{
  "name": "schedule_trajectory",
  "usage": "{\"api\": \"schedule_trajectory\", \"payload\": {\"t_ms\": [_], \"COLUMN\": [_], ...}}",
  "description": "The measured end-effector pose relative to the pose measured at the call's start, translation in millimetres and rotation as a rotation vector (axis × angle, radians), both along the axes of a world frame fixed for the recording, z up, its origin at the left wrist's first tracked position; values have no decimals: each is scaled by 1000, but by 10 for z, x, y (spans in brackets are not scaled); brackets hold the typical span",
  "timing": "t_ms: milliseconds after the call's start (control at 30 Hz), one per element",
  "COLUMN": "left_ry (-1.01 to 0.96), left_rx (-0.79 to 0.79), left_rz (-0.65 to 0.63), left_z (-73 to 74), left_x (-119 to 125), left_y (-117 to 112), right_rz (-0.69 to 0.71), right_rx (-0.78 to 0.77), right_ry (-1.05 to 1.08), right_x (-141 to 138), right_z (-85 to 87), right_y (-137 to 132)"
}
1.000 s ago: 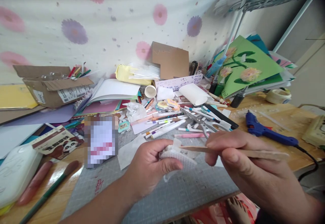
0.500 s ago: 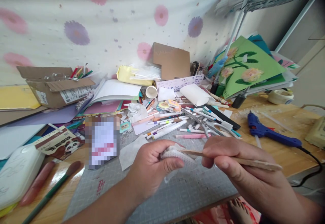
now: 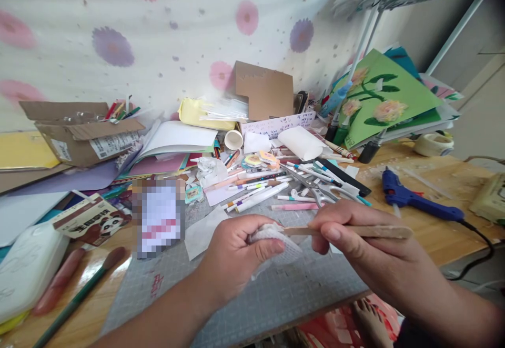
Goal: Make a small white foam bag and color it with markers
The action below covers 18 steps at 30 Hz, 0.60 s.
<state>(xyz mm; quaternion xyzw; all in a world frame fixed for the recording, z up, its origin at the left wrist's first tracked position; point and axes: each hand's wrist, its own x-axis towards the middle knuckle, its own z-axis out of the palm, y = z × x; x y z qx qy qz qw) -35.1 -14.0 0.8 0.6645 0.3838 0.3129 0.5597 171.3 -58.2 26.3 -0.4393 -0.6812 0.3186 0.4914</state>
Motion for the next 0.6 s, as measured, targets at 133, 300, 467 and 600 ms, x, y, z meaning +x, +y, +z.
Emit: {"api": "schedule_trajectory", "payload": {"t_ms": [133,300,467,600], "left_ry": [-41,-179,-125,-127], "left_rx": [-33,-127,-145,-103], "left_rz": [9,64,74,61], "left_z": [-14,-37,-21,7], "left_x": [0,-11,-14,0], "left_y": [26,71,67,43], "right_rz": [-4,-61,-82,-43], "right_rx": [-88,-69,63,125], "right_ry": [240,449,113,22], "right_x": [-18,20,36,9], "right_z": [-123,-53,65,19], "right_y": [-3,-9,-36,-7]}}
